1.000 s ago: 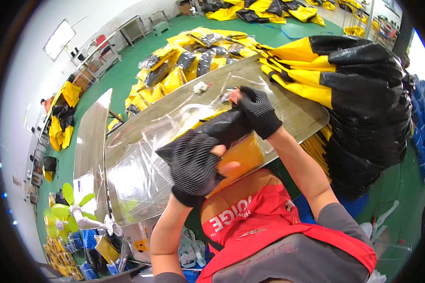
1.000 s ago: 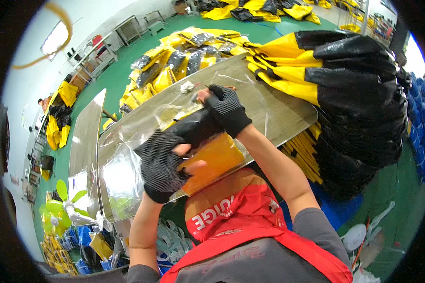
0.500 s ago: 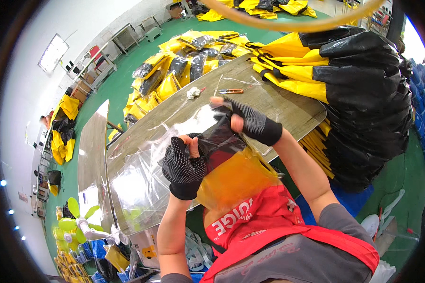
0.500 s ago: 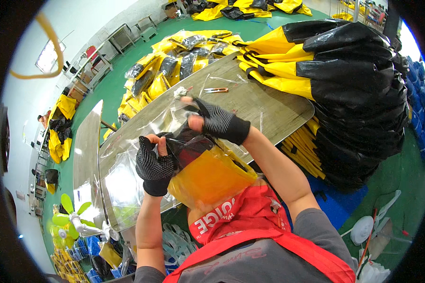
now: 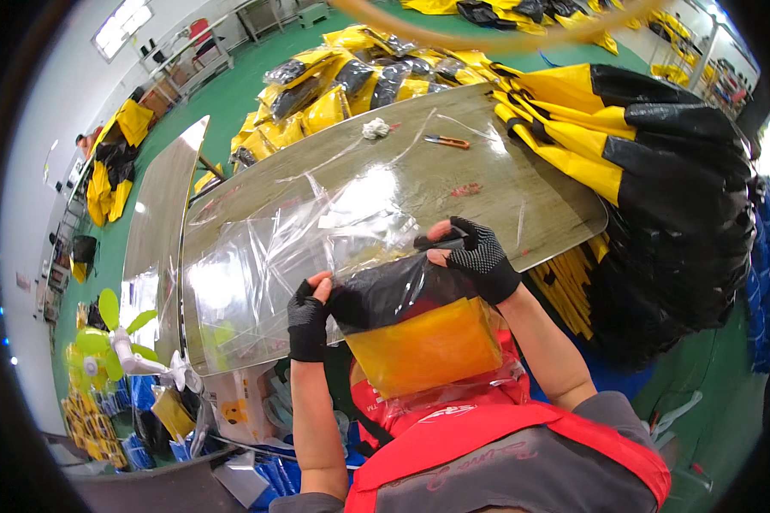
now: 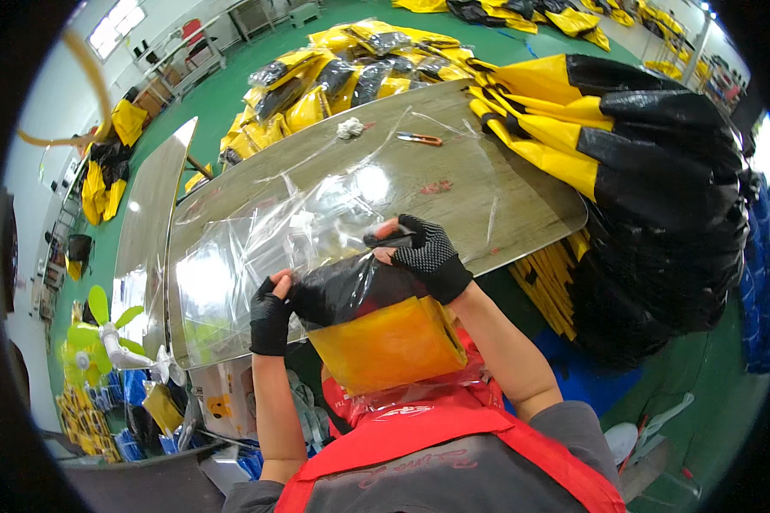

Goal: The person folds yellow and black bags and places them into clear plastic packaging on a table. The person repeatedly picks up a bag, folds it, and inserts it into a plastic bag, then sets the packaged item aside.

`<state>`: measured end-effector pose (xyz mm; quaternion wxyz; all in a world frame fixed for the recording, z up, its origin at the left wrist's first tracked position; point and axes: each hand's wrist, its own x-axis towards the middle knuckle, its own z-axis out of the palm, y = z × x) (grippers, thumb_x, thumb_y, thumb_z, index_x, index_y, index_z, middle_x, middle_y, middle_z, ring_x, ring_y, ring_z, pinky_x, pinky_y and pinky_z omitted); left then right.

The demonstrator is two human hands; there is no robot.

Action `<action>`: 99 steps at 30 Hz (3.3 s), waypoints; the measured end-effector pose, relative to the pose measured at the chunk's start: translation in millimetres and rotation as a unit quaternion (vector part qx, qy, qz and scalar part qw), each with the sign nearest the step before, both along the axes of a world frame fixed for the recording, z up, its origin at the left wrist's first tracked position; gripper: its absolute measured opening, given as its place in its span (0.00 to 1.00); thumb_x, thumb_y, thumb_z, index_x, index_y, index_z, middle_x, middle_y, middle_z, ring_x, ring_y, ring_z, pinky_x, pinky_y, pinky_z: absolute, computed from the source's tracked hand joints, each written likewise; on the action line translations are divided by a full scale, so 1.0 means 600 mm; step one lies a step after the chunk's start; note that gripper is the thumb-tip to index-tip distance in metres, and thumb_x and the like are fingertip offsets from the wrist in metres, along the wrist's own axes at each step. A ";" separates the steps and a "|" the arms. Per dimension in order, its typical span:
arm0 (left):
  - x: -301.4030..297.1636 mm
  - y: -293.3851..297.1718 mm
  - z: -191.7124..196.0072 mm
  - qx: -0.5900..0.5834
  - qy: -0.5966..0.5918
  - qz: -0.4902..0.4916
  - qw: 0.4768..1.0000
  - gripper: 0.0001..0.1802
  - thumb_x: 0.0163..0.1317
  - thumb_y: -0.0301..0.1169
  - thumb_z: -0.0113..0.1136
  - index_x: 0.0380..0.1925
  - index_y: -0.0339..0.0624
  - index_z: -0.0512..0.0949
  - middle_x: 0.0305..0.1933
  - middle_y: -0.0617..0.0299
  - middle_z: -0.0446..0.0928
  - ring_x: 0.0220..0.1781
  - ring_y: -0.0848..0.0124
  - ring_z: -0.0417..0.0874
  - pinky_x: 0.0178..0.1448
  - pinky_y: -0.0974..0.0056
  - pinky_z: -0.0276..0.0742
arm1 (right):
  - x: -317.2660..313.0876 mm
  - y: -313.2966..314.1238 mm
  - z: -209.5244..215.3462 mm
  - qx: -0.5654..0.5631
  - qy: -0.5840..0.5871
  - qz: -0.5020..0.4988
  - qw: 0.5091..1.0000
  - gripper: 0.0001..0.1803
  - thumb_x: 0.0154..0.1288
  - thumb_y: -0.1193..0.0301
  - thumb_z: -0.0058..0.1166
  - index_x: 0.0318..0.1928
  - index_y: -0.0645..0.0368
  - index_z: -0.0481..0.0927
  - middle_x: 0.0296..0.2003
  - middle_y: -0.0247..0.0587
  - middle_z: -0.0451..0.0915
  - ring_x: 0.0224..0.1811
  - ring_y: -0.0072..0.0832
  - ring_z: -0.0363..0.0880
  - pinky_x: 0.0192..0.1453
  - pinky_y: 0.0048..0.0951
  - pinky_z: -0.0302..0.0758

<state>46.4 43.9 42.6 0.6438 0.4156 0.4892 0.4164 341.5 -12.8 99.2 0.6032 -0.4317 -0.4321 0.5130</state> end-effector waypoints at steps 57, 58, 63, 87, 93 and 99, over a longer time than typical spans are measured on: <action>-0.025 0.115 -0.048 0.071 -0.086 0.047 0.993 0.18 0.71 0.36 0.51 0.51 0.32 0.77 0.43 0.59 0.81 0.42 0.73 0.81 0.46 0.70 0.77 | -0.255 0.276 -0.059 0.320 -0.624 0.114 0.704 0.08 0.58 0.67 0.51 0.30 0.55 0.81 0.31 0.44 0.80 0.35 0.40 0.80 0.36 0.40 0.78; -0.026 0.117 -0.050 0.090 -0.037 0.045 0.994 0.18 0.71 0.36 0.51 0.50 0.32 0.78 0.43 0.60 0.81 0.42 0.75 0.80 0.47 0.70 0.75 | -0.255 0.284 -0.060 0.335 -0.641 0.124 0.680 0.08 0.58 0.67 0.51 0.29 0.55 0.81 0.31 0.44 0.80 0.35 0.40 0.80 0.35 0.40 0.78; -0.025 0.107 -0.034 0.127 0.004 0.034 0.991 0.17 0.71 0.35 0.52 0.48 0.30 0.77 0.42 0.59 0.81 0.43 0.74 0.81 0.49 0.69 0.77 | -0.252 0.324 -0.031 0.338 -0.681 0.126 0.637 0.07 0.57 0.65 0.53 0.30 0.54 0.80 0.31 0.44 0.81 0.32 0.41 0.82 0.33 0.41 0.78; -0.039 0.143 -0.025 0.146 0.145 0.028 0.978 0.18 0.70 0.41 0.49 0.46 0.41 0.81 0.35 0.65 0.84 0.28 0.81 0.71 0.34 0.75 0.63 | 0.512 0.392 0.051 0.075 -0.712 -0.385 0.583 0.06 0.66 0.70 0.48 0.38 0.58 0.74 0.38 0.45 0.79 0.41 0.36 0.76 0.50 0.34 0.73; -0.073 0.143 0.011 -0.007 0.067 -0.027 0.997 0.22 0.69 0.42 0.49 0.56 0.40 0.75 0.43 0.52 0.83 0.08 0.85 0.57 0.14 0.75 0.52 | 0.093 0.292 -0.099 -0.182 -0.300 0.050 0.935 0.19 0.67 0.53 0.52 0.48 0.54 0.80 0.34 0.32 0.79 0.20 0.20 0.70 0.19 0.20 0.64; -0.088 0.101 0.016 -0.093 -0.131 0.014 0.987 0.23 0.70 0.42 0.49 0.60 0.43 0.67 0.64 0.49 0.69 0.47 0.61 0.81 0.45 0.63 0.77 | 0.058 0.228 -0.035 -0.235 0.012 0.202 0.951 0.27 0.67 0.55 0.54 0.59 0.57 0.74 0.56 0.36 0.78 0.43 0.24 0.82 0.35 0.18 0.74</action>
